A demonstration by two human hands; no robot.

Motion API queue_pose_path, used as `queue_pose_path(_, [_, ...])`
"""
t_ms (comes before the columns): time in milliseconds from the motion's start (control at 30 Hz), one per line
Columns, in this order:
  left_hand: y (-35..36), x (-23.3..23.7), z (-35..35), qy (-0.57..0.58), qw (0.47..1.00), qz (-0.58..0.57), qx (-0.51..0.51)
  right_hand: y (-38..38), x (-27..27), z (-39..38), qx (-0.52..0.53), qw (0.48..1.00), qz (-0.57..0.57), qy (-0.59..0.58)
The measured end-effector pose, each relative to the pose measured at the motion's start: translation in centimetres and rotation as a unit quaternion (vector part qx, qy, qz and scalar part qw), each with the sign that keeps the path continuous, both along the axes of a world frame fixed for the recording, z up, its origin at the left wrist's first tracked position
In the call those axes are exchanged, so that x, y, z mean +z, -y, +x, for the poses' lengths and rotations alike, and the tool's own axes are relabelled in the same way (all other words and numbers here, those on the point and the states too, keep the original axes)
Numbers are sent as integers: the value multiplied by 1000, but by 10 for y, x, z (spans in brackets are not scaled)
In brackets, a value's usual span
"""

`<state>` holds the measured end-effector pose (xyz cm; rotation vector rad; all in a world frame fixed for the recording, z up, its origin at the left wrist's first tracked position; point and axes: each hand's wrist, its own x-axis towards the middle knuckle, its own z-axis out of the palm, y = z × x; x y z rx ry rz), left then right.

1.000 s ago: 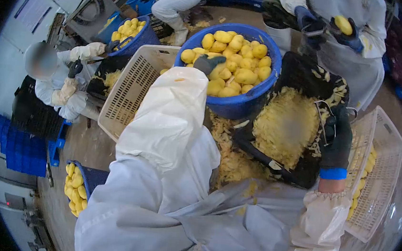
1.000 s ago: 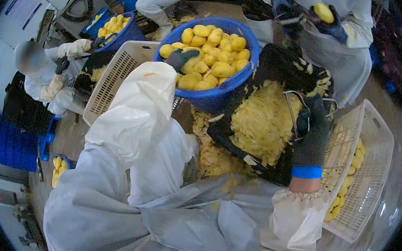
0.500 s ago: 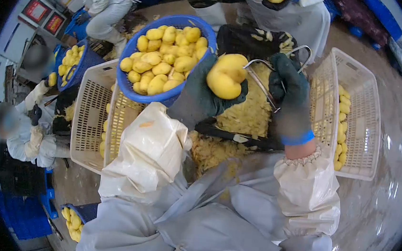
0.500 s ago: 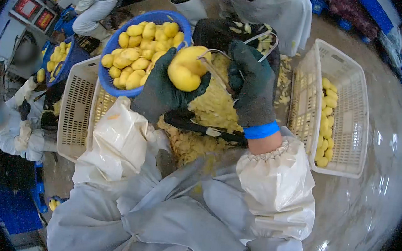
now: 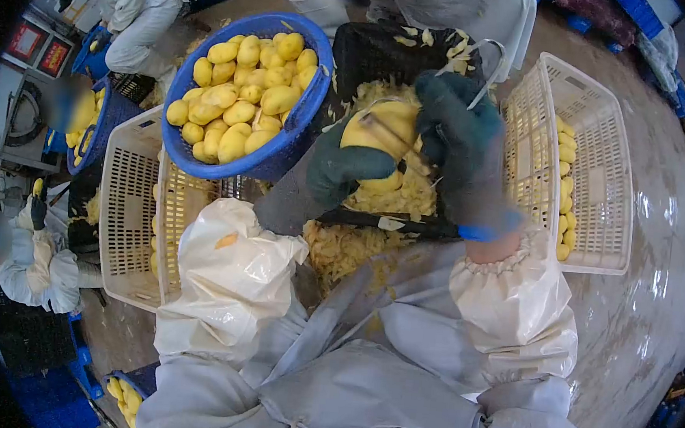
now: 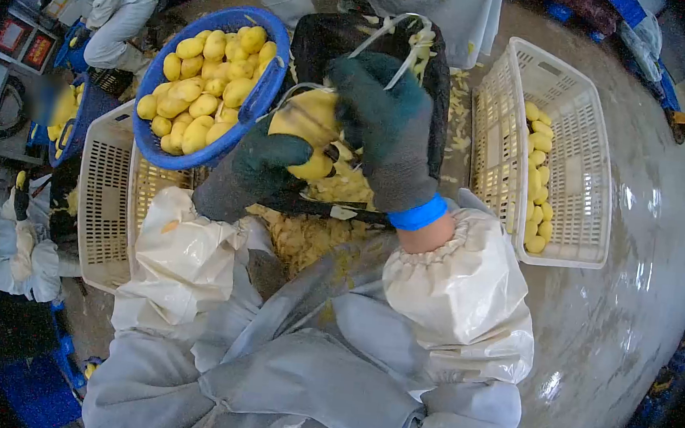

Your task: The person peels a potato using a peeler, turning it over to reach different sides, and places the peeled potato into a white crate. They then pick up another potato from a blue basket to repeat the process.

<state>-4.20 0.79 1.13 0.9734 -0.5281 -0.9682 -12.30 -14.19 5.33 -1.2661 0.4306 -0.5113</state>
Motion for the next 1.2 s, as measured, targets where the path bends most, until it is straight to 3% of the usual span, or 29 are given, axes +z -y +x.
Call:
queue_pose_path(33, [-2,0,-2,-4,1000,0,-2,2,-2,0,-2,1000,0,-4])
queue_pose_path(100, [-9,0,-2,150,983,109,-1,11,-12,6,36,996,-77,-31])
queue_pose_path(133, [-8,-29,9,530,844,-63,51,18,-22,13,7,999,-52,-2])
queue_pose_path(167, [-8,-22,6,530,844,-64,51,33,-38,24,6,999,-53,-2])
queue_pose_path(200, [-9,-10,1,371,927,14,51,52,-56,34,-81,994,-60,36])
queue_pose_path(233, [-10,-3,-3,199,974,92,47,64,-64,38,-169,981,-65,74])
queue_pose_path(267, [-10,-5,-7,207,972,78,83,60,-43,22,-100,991,25,84])
queue_pose_path(300, [-10,0,-6,208,972,77,84,49,-30,13,-99,991,24,84])
queue_pose_path(367, [-7,10,-7,296,937,159,100,20,-11,3,-38,996,-72,28])
queue_pose_path(433, [-6,3,-9,293,938,155,100,-12,-3,1,-6,997,-72,-39])
queue_pose_path(500, [-6,-1,-7,299,938,150,95,0,-15,5,48,991,-123,12])
queue_pose_path(633, [-6,-13,1,361,906,180,127,33,-32,22,-45,997,-60,-31])
queue_pose_path(700, [-5,-24,5,72,981,135,121,39,-34,21,-25,972,-226,64])
queue_pose_path(733, [-3,-29,9,70,988,99,97,32,-41,21,-18,993,-111,47])
queue_pose_path(767, [-2,-32,16,68,988,101,95,26,-44,22,-20,993,-109,45])
queue_pose_path(800, [-1,-36,29,448,890,29,80,23,-49,25,-31,999,-10,16])
queue_pose_path(833, [-4,-43,36,755,652,-50,51,22,-54,26,-41,995,91,-15])
queue_pose_path(867, [-13,-82,38,517,854,42,42,28,-60,26,-74,992,102,-23])
queue_pose_path(900, [-16,-85,40,512,857,43,38,37,-58,23,-77,991,104,-30])
queue_pose_path(933, [-14,-89,46,356,920,113,121,51,-55,19,-70,991,110,1])
queue_pose_path(967, [-11,-91,47,187,945,179,199,60,-48,15,-63,991,115,33])
queue_pose_path(1000, [-11,-83,41,115,962,168,180,66,-38,14,-68,991,115,31])
queue_pose_path(1133, [0,-92,34,132,957,231,116,79,-22,4,-97,975,183,82])
queue_pose_path(1200, [14,-107,28,302,925,218,78,82,-22,-2,-97,975,185,82])
